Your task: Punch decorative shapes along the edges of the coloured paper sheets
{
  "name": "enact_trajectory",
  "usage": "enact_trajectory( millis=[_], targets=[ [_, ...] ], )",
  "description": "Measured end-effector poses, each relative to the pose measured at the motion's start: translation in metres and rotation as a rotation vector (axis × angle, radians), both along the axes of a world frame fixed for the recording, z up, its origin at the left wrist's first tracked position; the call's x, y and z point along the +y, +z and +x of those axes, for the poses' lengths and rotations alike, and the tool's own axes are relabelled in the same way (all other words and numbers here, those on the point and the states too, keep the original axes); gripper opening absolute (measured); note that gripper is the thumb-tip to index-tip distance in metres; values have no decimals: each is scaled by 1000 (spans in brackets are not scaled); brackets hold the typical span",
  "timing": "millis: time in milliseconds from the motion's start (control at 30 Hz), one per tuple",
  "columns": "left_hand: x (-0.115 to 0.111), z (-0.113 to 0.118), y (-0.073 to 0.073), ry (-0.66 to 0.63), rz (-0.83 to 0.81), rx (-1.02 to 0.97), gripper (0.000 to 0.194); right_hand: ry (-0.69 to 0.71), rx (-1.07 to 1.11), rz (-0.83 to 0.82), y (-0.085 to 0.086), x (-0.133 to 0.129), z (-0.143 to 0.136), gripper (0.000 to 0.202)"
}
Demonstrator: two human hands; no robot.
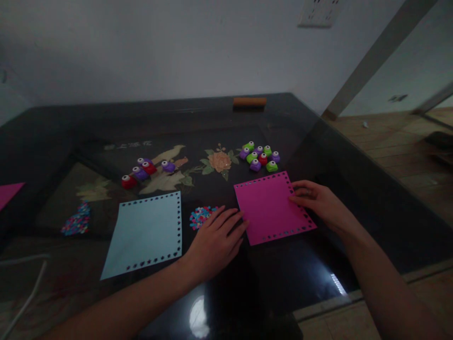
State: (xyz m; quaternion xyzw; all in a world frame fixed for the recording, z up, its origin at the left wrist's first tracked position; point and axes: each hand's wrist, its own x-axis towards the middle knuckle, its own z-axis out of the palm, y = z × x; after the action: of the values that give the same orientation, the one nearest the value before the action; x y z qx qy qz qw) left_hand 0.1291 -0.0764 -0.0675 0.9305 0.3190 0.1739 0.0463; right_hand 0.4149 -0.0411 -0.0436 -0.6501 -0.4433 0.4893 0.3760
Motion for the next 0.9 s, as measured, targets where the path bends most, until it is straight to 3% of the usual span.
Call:
enact_trajectory(
  millis=[533, 900],
  targets=[
    [0, 0, 1, 1, -5, -4, 34, 43, -83, 38, -1, 0, 2, 41],
    [0, -1, 0, -2, -3, 0, 35, 44, -277, 124, -2, 1, 8, 40]
  ],
)
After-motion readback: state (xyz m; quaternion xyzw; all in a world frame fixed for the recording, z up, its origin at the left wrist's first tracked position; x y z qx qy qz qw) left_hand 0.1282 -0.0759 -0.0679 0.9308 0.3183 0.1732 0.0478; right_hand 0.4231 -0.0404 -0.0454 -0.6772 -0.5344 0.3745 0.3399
